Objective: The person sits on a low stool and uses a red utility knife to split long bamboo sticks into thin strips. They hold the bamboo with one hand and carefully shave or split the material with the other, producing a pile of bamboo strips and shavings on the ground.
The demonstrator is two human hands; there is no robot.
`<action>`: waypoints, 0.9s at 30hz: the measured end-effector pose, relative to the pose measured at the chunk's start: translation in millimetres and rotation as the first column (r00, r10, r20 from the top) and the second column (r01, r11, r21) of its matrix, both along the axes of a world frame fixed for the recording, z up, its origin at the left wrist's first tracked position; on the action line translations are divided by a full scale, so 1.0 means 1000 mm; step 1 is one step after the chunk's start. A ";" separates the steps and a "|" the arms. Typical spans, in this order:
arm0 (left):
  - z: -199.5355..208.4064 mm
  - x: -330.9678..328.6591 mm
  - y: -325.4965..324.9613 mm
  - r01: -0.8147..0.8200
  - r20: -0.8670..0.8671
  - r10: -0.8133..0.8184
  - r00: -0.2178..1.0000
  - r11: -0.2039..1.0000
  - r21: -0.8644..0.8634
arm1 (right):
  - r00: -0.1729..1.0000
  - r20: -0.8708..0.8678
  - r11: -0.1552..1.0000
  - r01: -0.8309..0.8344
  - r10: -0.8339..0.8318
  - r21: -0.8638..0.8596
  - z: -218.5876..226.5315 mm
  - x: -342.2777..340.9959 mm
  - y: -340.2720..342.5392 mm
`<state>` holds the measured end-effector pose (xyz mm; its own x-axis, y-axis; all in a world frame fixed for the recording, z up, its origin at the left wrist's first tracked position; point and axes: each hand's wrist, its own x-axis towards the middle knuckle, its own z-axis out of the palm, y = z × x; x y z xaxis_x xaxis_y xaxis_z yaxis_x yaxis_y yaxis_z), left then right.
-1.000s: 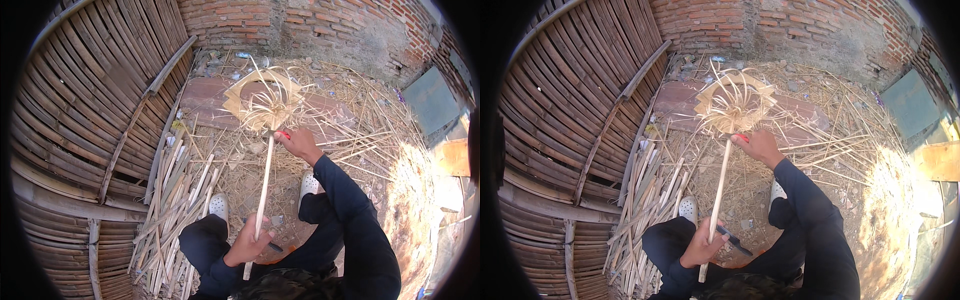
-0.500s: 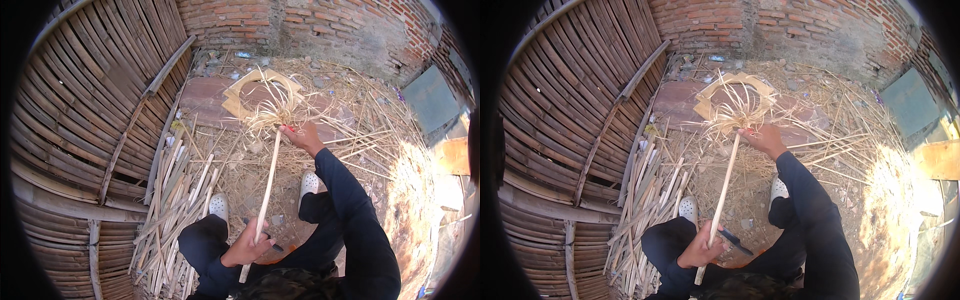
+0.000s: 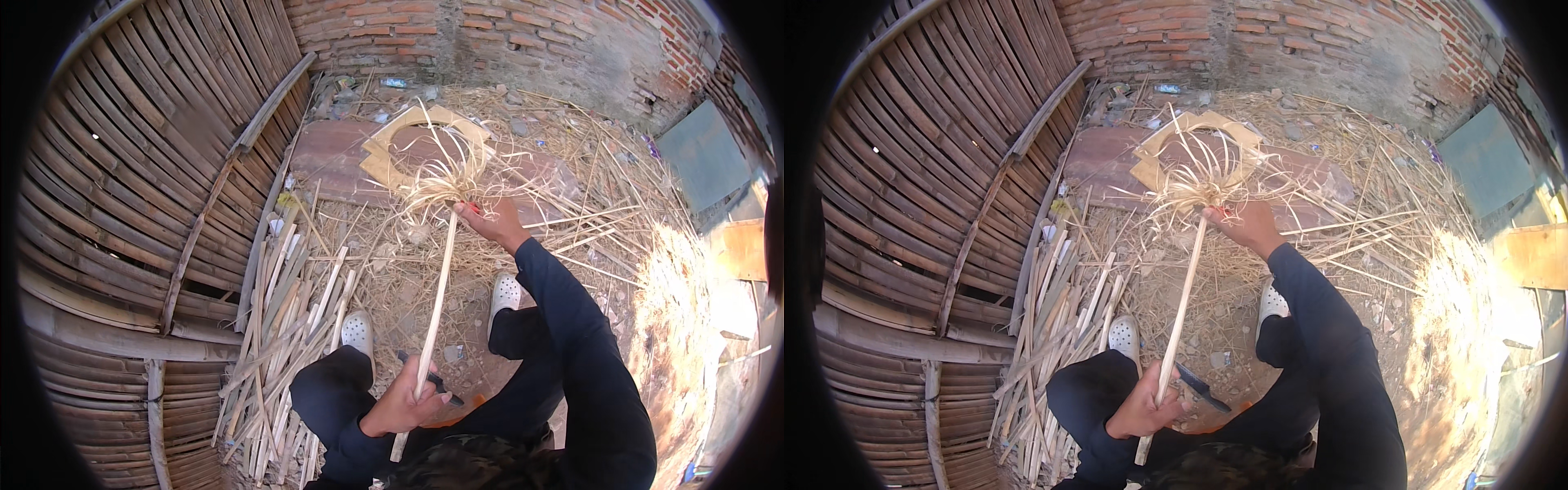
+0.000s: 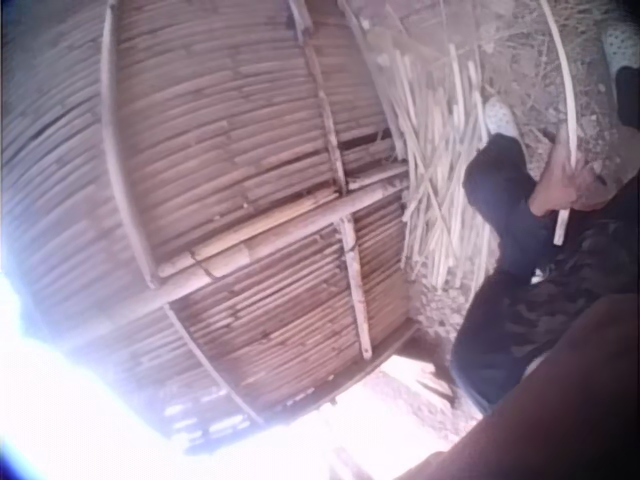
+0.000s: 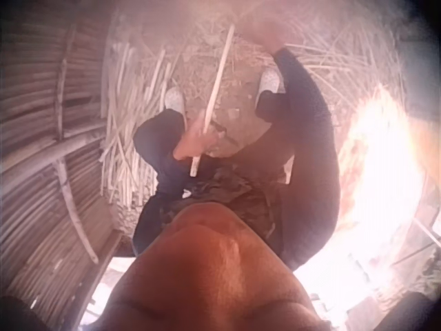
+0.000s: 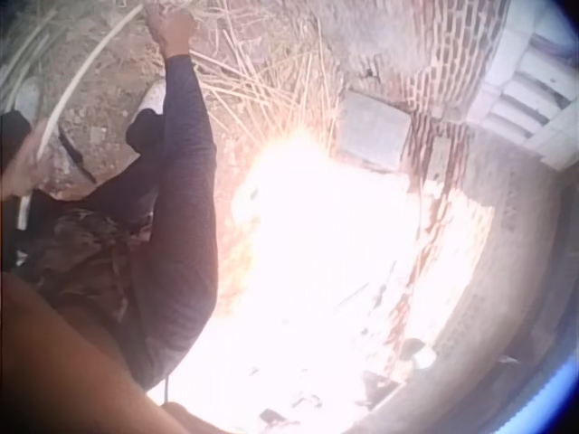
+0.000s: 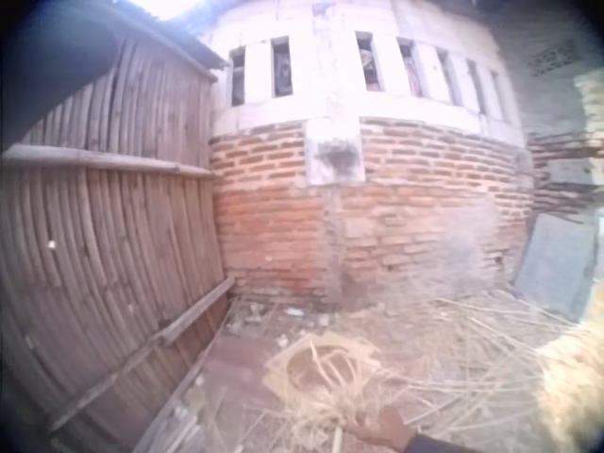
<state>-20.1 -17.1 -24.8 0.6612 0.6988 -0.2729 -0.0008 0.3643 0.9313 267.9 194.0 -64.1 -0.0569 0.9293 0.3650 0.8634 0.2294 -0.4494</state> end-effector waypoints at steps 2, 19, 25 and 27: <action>0.000 -0.001 0.001 0.011 -0.029 -0.011 1.000 1.000 0.020 | 0.998 -0.065 0.999 0.010 -0.013 -0.044 0.013 -0.003 0.002; -0.005 0.013 0.006 0.015 -0.058 -0.007 0.998 0.990 0.141 | 0.974 0.134 0.980 0.193 -0.185 -0.046 0.004 0.027 0.027; -0.024 0.019 0.011 -0.219 -0.055 0.227 0.972 0.968 0.126 | 0.850 -0.504 0.758 -0.225 -0.155 -0.612 -0.007 0.002 0.016; -0.022 0.017 0.015 -0.279 -0.017 0.279 0.960 0.960 0.006 | 0.923 -0.363 0.865 -0.284 0.130 -0.413 -0.005 -0.017 -0.005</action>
<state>-3.4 -1.8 -47.1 0.4350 0.8558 -0.2798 -0.0858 0.3487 0.9333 251.1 188.8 -68.7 -0.2214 0.9734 -0.0584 0.6148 0.0928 -0.7832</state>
